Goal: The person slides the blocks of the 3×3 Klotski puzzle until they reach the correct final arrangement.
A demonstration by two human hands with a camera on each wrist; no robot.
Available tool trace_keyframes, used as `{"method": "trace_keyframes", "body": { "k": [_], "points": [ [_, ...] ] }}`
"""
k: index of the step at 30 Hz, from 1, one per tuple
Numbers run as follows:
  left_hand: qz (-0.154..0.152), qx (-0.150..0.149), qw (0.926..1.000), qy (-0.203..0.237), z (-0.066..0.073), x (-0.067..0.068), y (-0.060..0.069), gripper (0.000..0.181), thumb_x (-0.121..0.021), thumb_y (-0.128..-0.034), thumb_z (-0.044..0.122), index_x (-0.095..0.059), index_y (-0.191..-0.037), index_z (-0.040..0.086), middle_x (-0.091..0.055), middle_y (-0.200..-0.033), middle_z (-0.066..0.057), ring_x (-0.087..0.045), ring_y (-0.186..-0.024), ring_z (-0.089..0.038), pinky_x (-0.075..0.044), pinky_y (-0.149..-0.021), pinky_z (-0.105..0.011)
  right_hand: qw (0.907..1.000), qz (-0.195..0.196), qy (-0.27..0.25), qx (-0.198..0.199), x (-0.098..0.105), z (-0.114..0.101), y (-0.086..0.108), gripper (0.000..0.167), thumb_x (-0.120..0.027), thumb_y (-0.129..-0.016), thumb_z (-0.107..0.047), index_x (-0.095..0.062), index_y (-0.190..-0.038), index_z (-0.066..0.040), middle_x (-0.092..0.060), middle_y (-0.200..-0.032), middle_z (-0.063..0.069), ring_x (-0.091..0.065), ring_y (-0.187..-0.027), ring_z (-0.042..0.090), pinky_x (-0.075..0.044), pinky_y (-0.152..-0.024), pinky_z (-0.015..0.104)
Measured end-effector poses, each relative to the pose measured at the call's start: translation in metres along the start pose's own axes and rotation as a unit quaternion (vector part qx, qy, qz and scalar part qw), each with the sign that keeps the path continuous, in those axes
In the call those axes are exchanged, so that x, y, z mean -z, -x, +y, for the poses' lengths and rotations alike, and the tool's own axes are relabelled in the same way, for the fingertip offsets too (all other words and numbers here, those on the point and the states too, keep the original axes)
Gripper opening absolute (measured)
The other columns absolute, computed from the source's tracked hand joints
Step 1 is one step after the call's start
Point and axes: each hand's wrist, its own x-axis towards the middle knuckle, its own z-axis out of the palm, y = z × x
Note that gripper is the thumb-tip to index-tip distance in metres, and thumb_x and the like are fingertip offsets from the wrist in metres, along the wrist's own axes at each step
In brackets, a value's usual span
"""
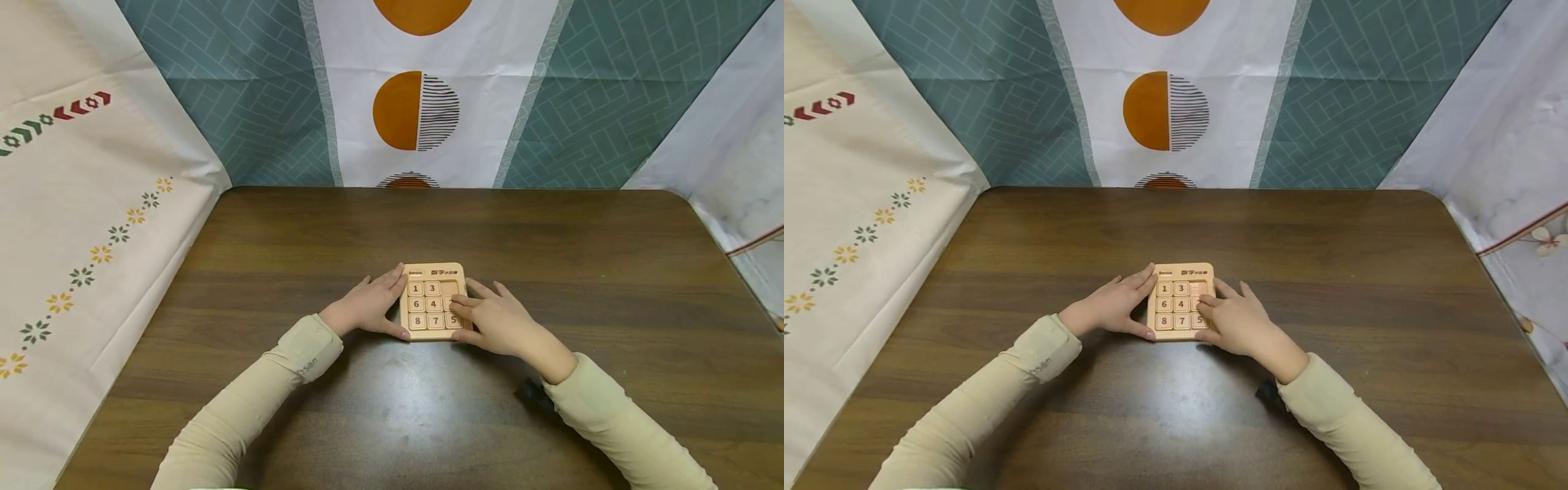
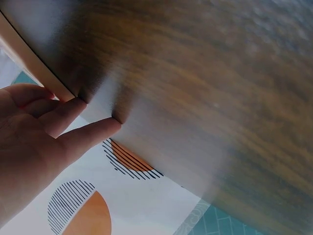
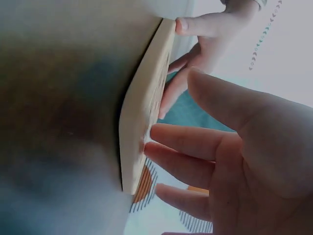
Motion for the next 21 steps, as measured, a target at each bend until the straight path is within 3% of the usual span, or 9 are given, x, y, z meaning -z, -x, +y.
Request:
{"method": "trace_keyframes", "body": {
  "k": [21],
  "points": [
    [0.000, 0.002, 1.0000, -0.001, 0.000, -0.001, -0.001, 0.112, -0.059, -0.0697, 0.069, -0.010, -0.145, 0.002, 0.003, -0.151, -0.014, -0.010, -0.137, -0.024, -0.022, -0.102, -0.054, 0.9996, -0.016, -0.016, -0.019, -0.004, 0.014, -0.012, 0.062, -0.058, -0.086, -0.045, -0.046, -0.135, -0.008, -0.040, -0.141, 0.007, -0.024, -0.133, 0.033, -0.023, -0.096, 0.062]
  ]
}}
